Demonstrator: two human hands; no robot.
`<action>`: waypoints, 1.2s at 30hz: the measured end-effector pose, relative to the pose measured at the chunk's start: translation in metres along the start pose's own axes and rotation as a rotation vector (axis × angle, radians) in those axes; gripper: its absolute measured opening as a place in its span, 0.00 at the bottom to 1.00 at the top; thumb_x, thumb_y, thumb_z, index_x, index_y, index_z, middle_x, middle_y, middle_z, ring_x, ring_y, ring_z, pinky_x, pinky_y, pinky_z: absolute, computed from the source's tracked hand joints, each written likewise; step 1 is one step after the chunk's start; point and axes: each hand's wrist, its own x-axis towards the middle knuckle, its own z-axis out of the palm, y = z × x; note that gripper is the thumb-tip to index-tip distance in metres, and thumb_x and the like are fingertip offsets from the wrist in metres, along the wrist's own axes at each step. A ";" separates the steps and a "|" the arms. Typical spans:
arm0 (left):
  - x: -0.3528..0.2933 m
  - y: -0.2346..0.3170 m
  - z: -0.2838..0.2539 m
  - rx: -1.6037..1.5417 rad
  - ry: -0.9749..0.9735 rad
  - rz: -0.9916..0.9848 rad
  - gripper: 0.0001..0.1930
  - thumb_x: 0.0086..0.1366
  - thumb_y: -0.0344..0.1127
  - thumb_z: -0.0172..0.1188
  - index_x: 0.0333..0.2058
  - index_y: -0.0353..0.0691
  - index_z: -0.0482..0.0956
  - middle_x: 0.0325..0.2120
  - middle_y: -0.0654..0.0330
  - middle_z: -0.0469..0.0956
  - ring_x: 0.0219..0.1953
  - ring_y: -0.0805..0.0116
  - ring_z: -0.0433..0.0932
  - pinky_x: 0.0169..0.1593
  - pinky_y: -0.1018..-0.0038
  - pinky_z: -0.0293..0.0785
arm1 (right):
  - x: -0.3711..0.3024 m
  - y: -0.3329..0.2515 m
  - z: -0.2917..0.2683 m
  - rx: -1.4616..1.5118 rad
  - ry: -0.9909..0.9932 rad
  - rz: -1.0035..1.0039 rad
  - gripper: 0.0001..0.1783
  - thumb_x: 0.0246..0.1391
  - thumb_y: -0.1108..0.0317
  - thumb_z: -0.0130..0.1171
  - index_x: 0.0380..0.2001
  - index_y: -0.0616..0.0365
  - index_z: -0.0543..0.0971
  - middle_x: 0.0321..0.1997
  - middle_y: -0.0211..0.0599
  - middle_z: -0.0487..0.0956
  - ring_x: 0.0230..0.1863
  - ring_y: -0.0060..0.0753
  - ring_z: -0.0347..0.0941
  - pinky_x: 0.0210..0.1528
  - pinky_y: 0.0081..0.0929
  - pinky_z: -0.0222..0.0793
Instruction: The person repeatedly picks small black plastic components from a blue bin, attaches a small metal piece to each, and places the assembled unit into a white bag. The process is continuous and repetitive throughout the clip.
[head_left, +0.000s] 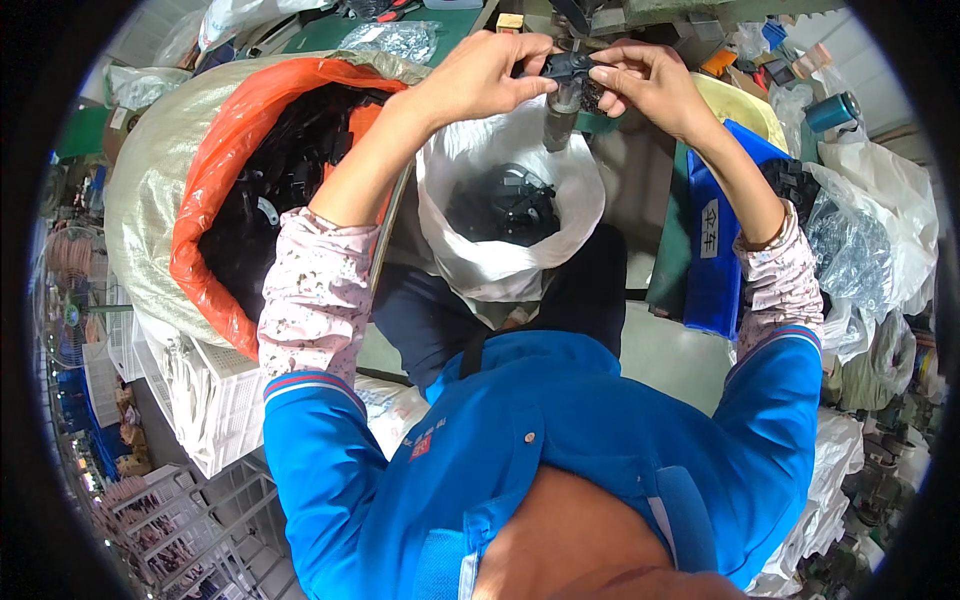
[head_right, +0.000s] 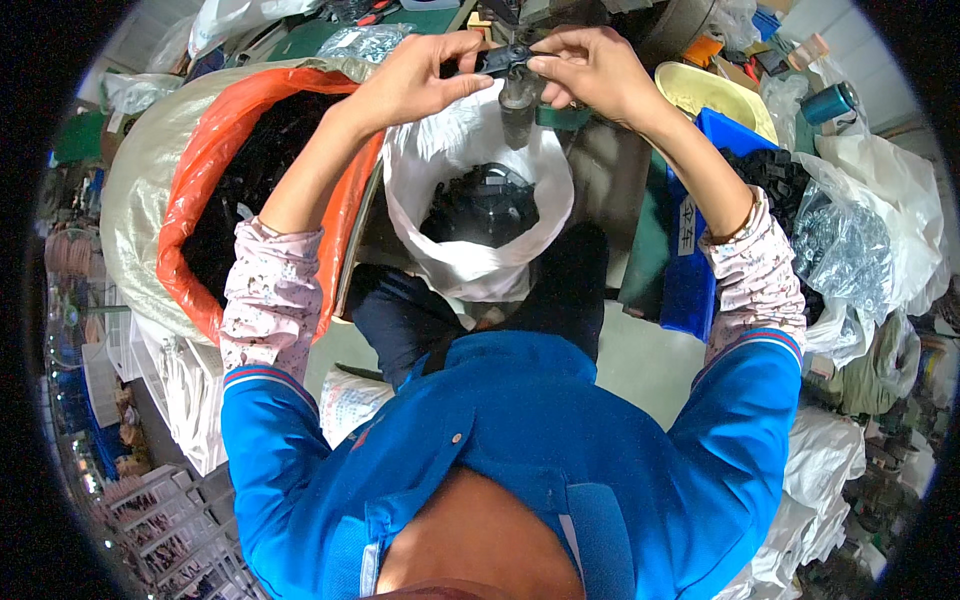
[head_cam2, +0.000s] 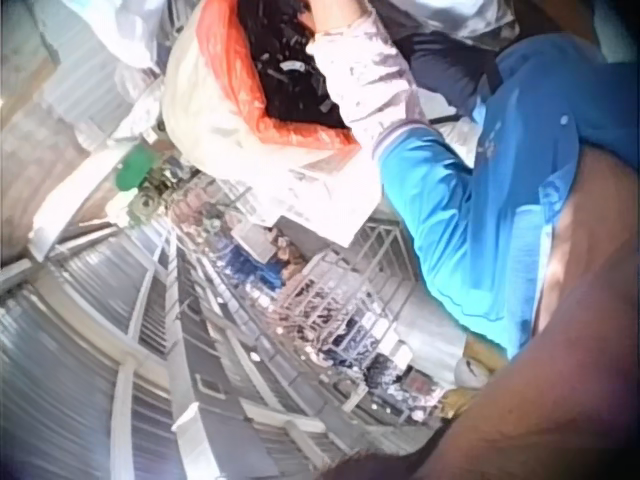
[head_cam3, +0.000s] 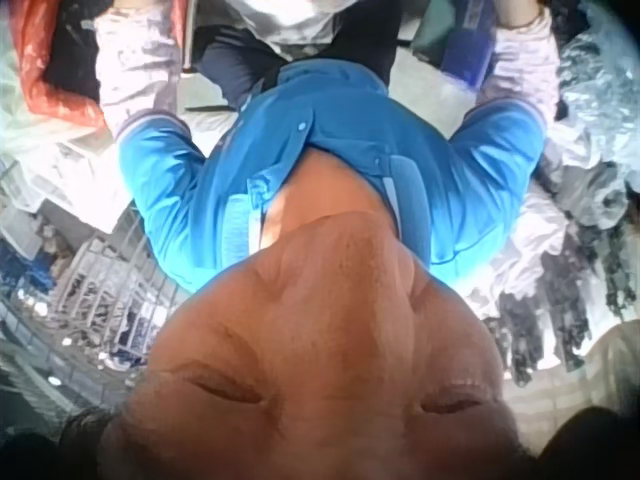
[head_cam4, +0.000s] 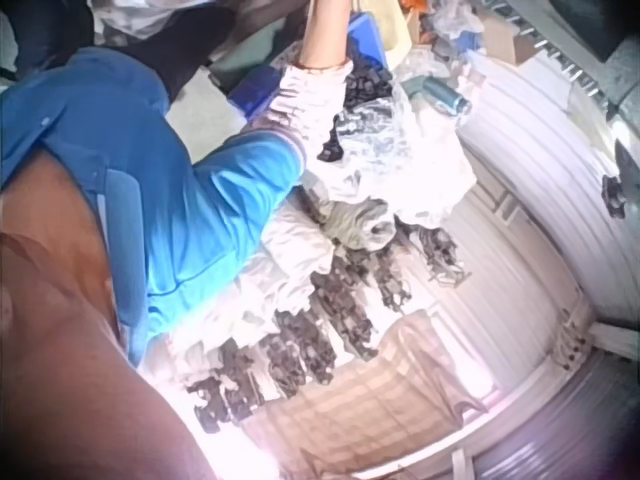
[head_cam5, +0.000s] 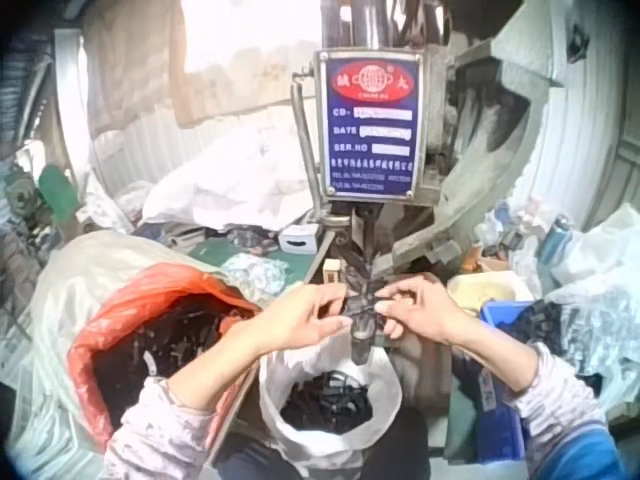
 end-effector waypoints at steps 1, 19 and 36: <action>-0.002 -0.001 0.002 -0.015 0.001 -0.013 0.17 0.54 0.37 0.65 0.21 0.38 0.64 0.13 0.57 0.62 0.17 0.63 0.64 0.23 0.70 0.59 | -0.003 -0.001 0.001 -0.027 0.004 -0.019 0.18 0.54 0.62 0.60 0.40 0.68 0.78 0.27 0.38 0.79 0.23 0.23 0.76 0.25 0.17 0.75; -0.022 -0.008 0.002 -0.008 -0.019 -0.076 0.09 0.61 0.35 0.61 0.35 0.36 0.74 0.22 0.68 0.73 0.19 0.83 0.67 0.23 0.82 0.64 | 0.036 0.109 -0.004 0.066 0.208 0.197 0.17 0.57 0.58 0.54 0.41 0.61 0.79 0.31 0.40 0.80 0.32 0.25 0.78 0.37 0.21 0.74; -0.027 -0.002 -0.006 -0.017 -0.053 -0.157 0.11 0.61 0.38 0.60 0.36 0.37 0.74 0.21 0.65 0.73 0.24 0.80 0.65 0.28 0.78 0.65 | 0.052 0.158 0.047 -0.673 0.468 0.245 0.23 0.39 0.66 0.59 0.45 0.46 0.78 0.44 0.42 0.77 0.49 0.48 0.72 0.49 0.39 0.69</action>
